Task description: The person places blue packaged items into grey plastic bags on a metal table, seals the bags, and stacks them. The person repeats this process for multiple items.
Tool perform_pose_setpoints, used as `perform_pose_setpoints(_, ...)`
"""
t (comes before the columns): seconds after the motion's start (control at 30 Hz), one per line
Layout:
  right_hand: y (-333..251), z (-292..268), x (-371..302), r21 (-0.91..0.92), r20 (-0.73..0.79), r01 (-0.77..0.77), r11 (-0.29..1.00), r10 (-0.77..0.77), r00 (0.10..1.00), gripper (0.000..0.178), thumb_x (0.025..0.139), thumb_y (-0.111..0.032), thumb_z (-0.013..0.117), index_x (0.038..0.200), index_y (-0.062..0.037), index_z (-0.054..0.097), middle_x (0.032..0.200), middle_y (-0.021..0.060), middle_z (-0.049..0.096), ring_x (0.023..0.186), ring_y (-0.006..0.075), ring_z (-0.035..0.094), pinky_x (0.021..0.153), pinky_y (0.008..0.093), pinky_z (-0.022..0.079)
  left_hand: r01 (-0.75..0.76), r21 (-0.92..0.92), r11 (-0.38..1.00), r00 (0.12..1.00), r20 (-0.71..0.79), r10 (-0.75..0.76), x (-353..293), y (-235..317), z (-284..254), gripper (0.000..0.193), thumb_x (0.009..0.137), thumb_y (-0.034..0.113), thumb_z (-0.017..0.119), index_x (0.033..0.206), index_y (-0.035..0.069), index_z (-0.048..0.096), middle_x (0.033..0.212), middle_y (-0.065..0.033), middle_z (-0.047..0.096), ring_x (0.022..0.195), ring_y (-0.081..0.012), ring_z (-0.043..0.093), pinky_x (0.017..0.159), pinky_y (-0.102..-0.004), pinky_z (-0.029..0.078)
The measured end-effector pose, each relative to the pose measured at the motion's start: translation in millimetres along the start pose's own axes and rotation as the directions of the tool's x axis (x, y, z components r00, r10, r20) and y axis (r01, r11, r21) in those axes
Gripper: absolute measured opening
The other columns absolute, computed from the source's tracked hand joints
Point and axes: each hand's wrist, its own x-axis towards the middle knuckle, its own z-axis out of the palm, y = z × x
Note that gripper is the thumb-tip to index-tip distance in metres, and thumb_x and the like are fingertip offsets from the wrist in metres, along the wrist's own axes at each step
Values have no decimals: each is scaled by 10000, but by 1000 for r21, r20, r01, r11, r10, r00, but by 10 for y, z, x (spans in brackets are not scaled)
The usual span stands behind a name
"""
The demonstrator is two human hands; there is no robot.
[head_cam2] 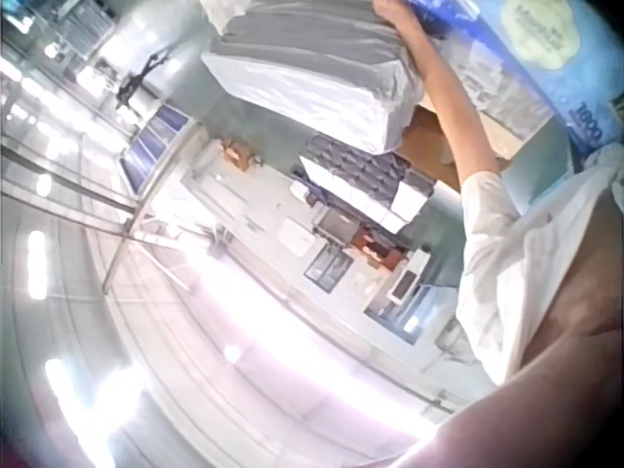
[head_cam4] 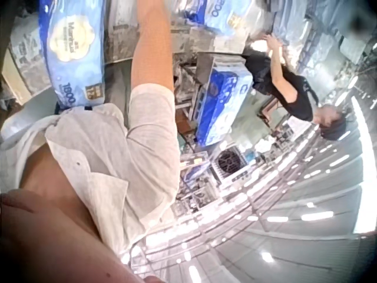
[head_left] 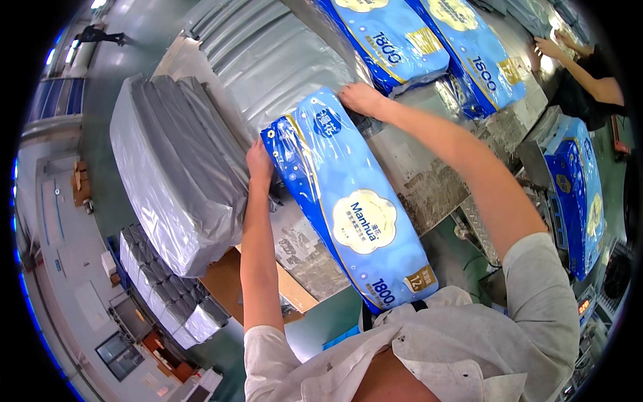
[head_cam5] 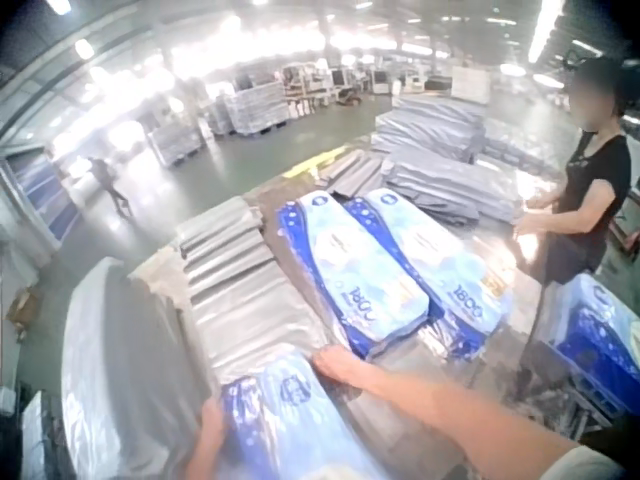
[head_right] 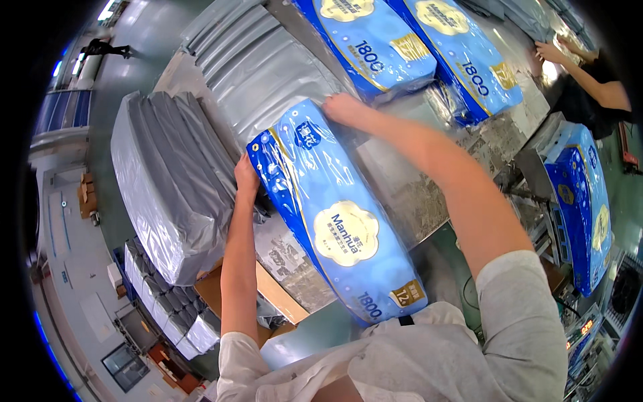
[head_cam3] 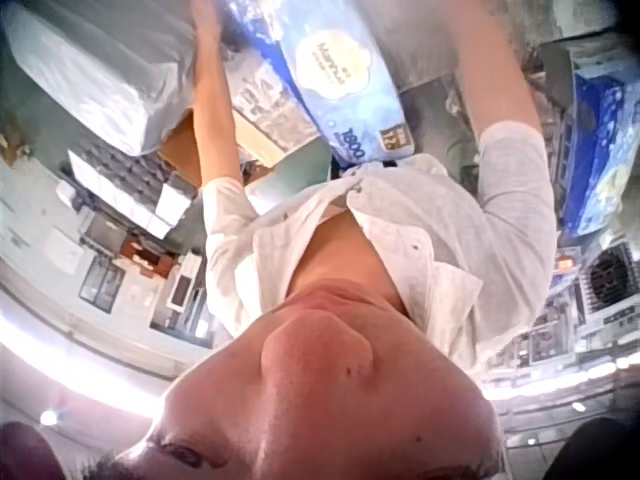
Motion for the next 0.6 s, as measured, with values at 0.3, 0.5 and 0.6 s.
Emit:
perform_pose_setpoints(0.3,-121,-292,-131,225,-5,-351,909,361,932,167,828,-180,587,863,-19,562,776,147,631,739,335,637,651,442,518,490,7,872,862,-156,-483,-147,129,-43,133,875,123,546,973,36,520,991,-179,572,882,-414,582,711,-494,469)
perform_pose_setpoints(0.5,-173,-378,-131,287,-56,-187,939,212,976,337,722,-105,637,1029,-30,521,1058,159,535,1057,328,526,885,411,449,319,165,933,941,-170,-291,13,209,-213,318,745,67,702,1000,58,513,984,-130,529,936,-343,562,778,-430,465)
perform_pose_setpoints(0.6,-239,-332,-155,286,-67,-200,937,228,971,407,726,-75,623,1112,-41,501,1123,145,488,1107,323,474,916,397,420,236,285,929,966,-172,-193,95,202,-257,267,781,64,644,1018,68,522,991,-122,528,929,-322,572,769,-422,468)
